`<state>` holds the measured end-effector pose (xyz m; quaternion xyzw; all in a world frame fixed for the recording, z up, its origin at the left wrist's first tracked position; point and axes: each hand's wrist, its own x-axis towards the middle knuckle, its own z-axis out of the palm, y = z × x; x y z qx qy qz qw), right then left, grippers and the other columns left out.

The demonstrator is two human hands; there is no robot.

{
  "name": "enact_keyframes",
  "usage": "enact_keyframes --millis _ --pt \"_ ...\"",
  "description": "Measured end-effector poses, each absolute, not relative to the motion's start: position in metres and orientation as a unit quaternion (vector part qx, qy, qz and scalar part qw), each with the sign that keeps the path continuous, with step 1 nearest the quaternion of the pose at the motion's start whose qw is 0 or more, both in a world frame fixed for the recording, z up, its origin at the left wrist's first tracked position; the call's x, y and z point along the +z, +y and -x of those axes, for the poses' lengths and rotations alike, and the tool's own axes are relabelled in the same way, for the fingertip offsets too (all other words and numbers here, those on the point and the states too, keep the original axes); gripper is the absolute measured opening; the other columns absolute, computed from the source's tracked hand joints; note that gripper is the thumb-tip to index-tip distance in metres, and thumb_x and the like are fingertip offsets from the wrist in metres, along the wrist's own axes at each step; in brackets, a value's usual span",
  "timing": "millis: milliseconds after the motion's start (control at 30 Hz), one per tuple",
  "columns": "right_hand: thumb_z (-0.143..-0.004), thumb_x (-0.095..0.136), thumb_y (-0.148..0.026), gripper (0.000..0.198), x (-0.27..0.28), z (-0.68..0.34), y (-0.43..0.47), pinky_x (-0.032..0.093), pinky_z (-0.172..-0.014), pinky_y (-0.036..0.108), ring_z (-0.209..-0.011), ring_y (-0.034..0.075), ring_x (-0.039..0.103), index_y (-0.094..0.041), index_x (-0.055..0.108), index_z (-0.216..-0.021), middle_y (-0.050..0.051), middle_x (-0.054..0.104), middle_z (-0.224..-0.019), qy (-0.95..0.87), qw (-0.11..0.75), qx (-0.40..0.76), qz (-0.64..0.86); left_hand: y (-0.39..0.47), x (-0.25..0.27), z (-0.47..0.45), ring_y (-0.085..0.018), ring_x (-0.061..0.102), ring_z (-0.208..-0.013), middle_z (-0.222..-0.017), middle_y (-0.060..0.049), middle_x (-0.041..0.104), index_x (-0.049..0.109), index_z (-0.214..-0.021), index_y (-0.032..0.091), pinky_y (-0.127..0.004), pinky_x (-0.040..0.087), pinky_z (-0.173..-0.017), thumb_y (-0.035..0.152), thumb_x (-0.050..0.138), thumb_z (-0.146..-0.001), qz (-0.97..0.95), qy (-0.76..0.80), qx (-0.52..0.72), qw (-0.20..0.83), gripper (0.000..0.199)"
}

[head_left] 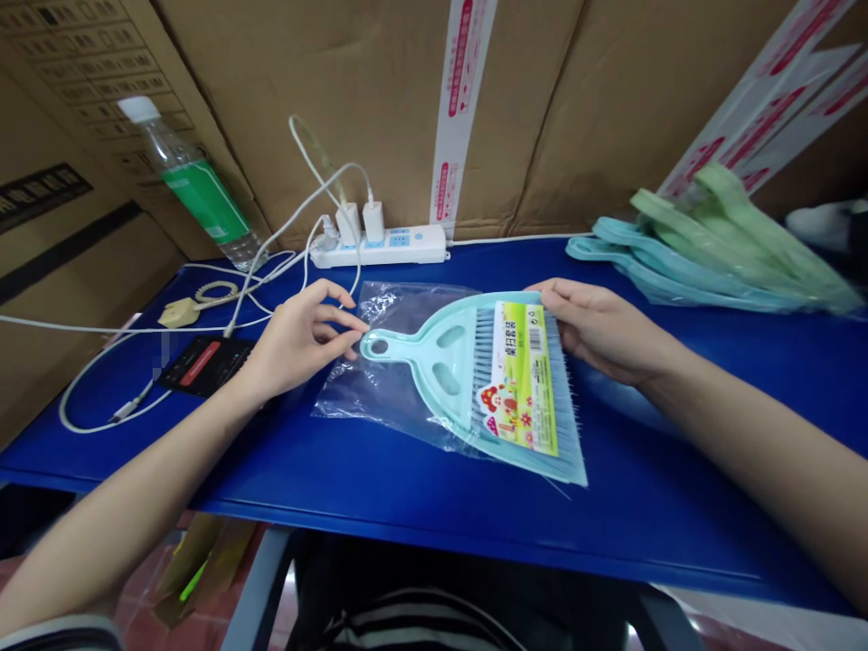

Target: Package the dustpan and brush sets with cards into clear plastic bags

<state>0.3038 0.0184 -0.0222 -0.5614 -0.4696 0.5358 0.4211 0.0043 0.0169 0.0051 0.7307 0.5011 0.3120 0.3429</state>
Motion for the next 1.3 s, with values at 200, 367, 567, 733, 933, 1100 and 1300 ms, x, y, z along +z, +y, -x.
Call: enact_keyframes --millis 200,367,567,733,933,1100,1300 --pt "-0.086 0.060 -0.034 0.012 -0.028 -0.308 0.019 0.056 -0.078 0.036 -0.085 0.019 0.068 -0.023 0.061 -0.082 0.004 0.072 -0.084 -0.498 0.416 0.542 0.535 0.021 0.001 -0.003 -0.012 0.064 -0.056 -0.076 -0.001 0.068 0.042 -0.089 0.022 -0.024 0.054 -0.053 0.031 0.065 -0.071 -0.755 0.489 0.302 0.316 0.031" --pt "-0.084 0.062 -0.033 0.012 -0.028 -0.305 0.018 0.056 -0.079 0.038 -0.089 0.021 0.068 -0.023 0.059 -0.079 0.004 0.072 -0.084 -0.492 0.409 0.564 0.522 0.022 -0.004 -0.002 -0.012 0.060 -0.061 -0.075 0.001 0.065 0.041 -0.093 0.023 -0.025 0.053 -0.060 0.029 0.058 -0.078 -0.793 0.508 0.256 0.217 0.023" --pt "-0.083 0.062 -0.036 0.013 -0.027 -0.305 0.018 0.055 -0.076 0.036 -0.091 0.021 0.068 -0.023 0.060 -0.079 0.003 0.073 -0.086 -0.498 0.400 0.565 0.522 0.023 -0.007 -0.003 -0.012 0.062 -0.063 -0.077 0.000 0.066 0.040 -0.097 0.022 -0.025 0.053 -0.062 0.023 0.052 -0.081 -0.801 0.506 0.230 0.223 0.021" --pt "-0.083 0.062 -0.037 0.013 -0.023 -0.305 0.016 0.055 -0.077 0.034 -0.097 0.021 0.066 -0.026 0.061 -0.078 0.003 0.072 -0.091 -0.499 0.396 0.544 0.546 0.020 -0.007 -0.005 -0.011 0.063 -0.059 -0.079 0.000 0.065 0.039 -0.098 0.022 -0.024 0.052 -0.059 0.024 0.049 -0.082 -0.794 0.501 0.224 0.261 0.019" --pt "-0.084 0.057 -0.041 0.015 -0.020 -0.303 0.015 0.057 -0.075 0.036 -0.091 0.023 0.067 -0.028 0.061 -0.079 0.006 0.073 -0.095 -0.475 0.377 0.599 0.523 0.018 -0.007 -0.006 -0.009 0.060 -0.053 -0.076 0.002 0.059 0.040 -0.097 0.022 -0.022 0.049 -0.054 0.022 0.049 -0.080 -0.793 0.500 0.231 0.259 0.020" --pt "-0.085 0.054 -0.040 0.015 -0.022 -0.302 0.016 0.057 -0.081 0.038 -0.094 0.023 0.067 -0.028 0.060 -0.080 0.006 0.072 -0.101 -0.476 0.380 0.612 0.504 0.018 -0.008 -0.005 -0.009 0.059 -0.052 -0.073 0.004 0.054 0.041 -0.097 0.022 -0.021 0.047 -0.051 0.021 0.050 -0.076 -0.789 0.498 0.225 0.281 0.022" --pt "-0.088 0.051 -0.039 0.020 -0.026 -0.304 0.018 0.057 -0.084 0.038 -0.100 0.023 0.067 -0.025 0.063 -0.096 0.009 0.071 -0.108 -0.496 0.376 0.619 0.479 0.016 -0.006 -0.005 -0.008 0.058 -0.049 -0.069 0.006 0.051 0.040 -0.095 0.023 -0.019 0.046 -0.050 0.019 0.051 -0.073 -0.784 0.501 0.228 0.289 0.025"
